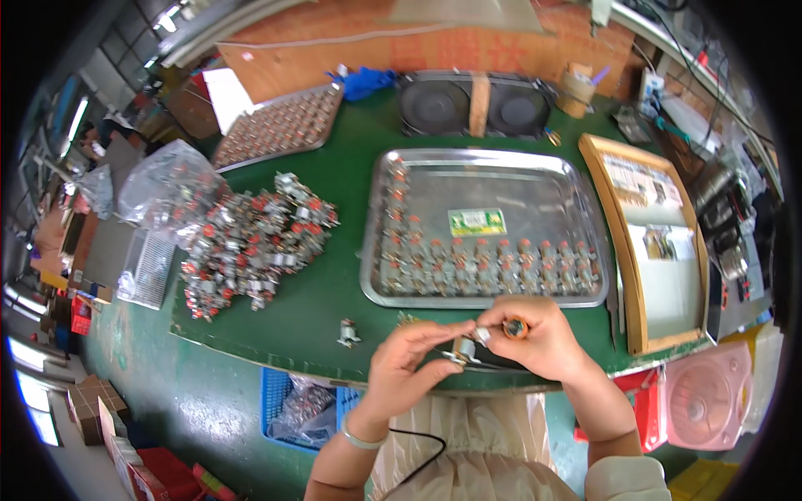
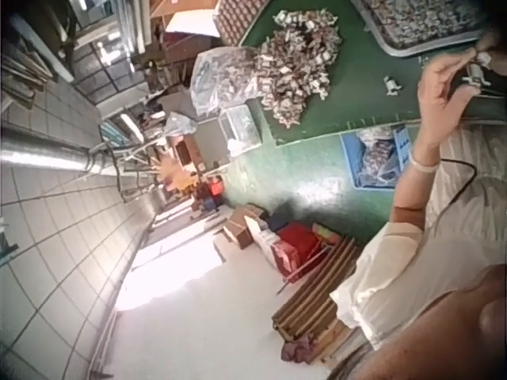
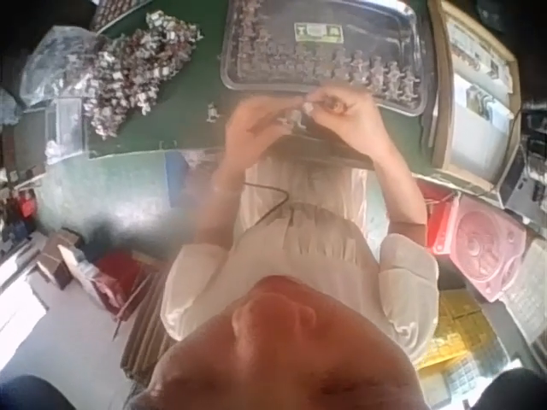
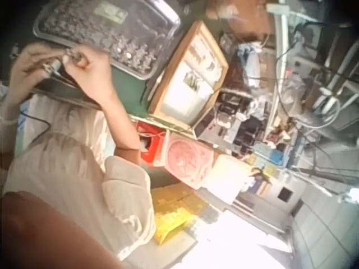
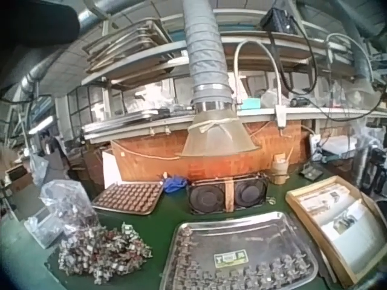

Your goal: The user is assembling small electrical components, specifically potentiometers, by attaching components and using a manual screwdriver.

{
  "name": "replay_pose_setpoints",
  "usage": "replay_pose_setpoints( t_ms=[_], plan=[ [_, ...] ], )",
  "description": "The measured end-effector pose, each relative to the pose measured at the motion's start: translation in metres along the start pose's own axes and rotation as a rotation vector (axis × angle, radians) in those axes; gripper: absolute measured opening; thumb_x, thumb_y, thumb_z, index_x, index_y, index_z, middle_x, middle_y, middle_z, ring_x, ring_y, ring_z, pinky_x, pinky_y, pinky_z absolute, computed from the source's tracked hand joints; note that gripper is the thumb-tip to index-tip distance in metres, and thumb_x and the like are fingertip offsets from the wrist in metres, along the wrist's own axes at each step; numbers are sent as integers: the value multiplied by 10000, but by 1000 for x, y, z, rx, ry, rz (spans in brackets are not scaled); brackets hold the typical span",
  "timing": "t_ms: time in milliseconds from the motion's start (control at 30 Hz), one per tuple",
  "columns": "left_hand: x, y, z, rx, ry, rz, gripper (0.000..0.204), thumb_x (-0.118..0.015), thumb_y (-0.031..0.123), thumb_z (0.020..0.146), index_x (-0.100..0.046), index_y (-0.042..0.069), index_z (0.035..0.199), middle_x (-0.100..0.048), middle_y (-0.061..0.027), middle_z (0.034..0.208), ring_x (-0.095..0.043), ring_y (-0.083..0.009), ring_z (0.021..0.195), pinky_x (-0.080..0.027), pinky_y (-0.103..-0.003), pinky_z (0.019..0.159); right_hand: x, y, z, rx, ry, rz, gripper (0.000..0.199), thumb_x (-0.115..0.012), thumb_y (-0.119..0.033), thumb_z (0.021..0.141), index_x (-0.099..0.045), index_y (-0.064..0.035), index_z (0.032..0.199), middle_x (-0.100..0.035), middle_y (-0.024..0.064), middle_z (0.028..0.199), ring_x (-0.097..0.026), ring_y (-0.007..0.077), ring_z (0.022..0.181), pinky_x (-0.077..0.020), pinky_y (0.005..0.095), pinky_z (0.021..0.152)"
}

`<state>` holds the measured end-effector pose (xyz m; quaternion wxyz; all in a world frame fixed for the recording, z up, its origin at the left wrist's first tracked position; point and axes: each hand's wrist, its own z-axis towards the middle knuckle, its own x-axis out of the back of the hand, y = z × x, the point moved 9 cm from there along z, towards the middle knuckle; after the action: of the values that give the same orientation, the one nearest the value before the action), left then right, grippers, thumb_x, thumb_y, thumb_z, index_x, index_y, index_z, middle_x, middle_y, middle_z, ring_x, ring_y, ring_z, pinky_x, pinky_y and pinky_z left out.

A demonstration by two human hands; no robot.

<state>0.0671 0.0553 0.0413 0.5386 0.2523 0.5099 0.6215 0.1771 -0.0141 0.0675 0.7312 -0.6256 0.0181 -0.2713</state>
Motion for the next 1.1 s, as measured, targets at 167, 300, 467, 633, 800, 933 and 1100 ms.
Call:
replay_pose_setpoints(
  t_ms=[167, 300, 467, 633, 800, 933, 1100],
  plan=[
    [6, -3, -8, -43, 64, -97, 388, -535, -119, 781, -392, -21, 1128, -483, -189, 1183, -463, -268, 1148, -369, -349, 976, 1, 2, -5, -116, 11, 1, 134, -595, 1, 721, -589, -7, 855, -588, 60, 747, -537, 95, 644, -415, 226, 542],
    [5, -3, -5, -58, 125, -67, 421, -558, -63, 798, -384, -4, 1176, -482, -161, 1205, -459, -229, 1147, -364, -333, 976, -3, -19, -17, -72, -21, -157, 173, -611, 30, 679, -544, 22, 838, -568, 78, 728, -554, 113, 616, -429, 231, 540],
    [12, 14, -11, -84, 145, 103, 412, -545, -96, 786, -378, -13, 1154, -466, -196, 1210, -450, -267, 1158, -365, -366, 985, -24, -43, -12, 91, -23, -328, 213, -620, 35, 647, -532, -3, 837, -537, 112, 712, -571, 238, 589, -454, 306, 518],
    [15, 19, -20, -111, 142, 138, 435, -562, -86, 781, -367, -8, 1162, -459, -194, 1219, -442, -267, 1164, -351, -371, 992, -36, -58, -8, 202, -42, -437, 218, -618, 24, 639, -528, -15, 833, -535, 117, 707, -571, 267, 593, -455, 335, 505],
    [51, 43, -26, -192, 415, 264, 571, -688, 89, 736, -373, 19, 1207, -413, -152, 1262, -428, -246, 1166, -375, -339, 948, -26, -44, 20, 291, -9, -612, 218, -610, 8, 645, -534, -24, 847, -569, 142, 777, -583, 323, 675, -469, 390, 574],
    [92, 69, -45, -327, 538, 842, 547, -683, 42, 693, -421, 29, 1174, -435, -167, 1200, -448, -287, 1099, -378, -355, 915, 11, -20, 59, 268, 125, -707, 234, -566, 18, 646, -533, -35, 872, -568, 143, 827, -567, 349, 746, -464, 409, 617],
    [116, 55, -67, -372, 679, 979, 381, -611, -17, 735, -463, 6, 1085, -496, -160, 1083, -476, -273, 1019, -385, -348, 876, 21, -11, 92, 305, 79, -795, 253, -553, 28, 643, -529, -50, 883, -556, 114, 855, -561, 339, 740, -453, 419, 613]
  ],
)
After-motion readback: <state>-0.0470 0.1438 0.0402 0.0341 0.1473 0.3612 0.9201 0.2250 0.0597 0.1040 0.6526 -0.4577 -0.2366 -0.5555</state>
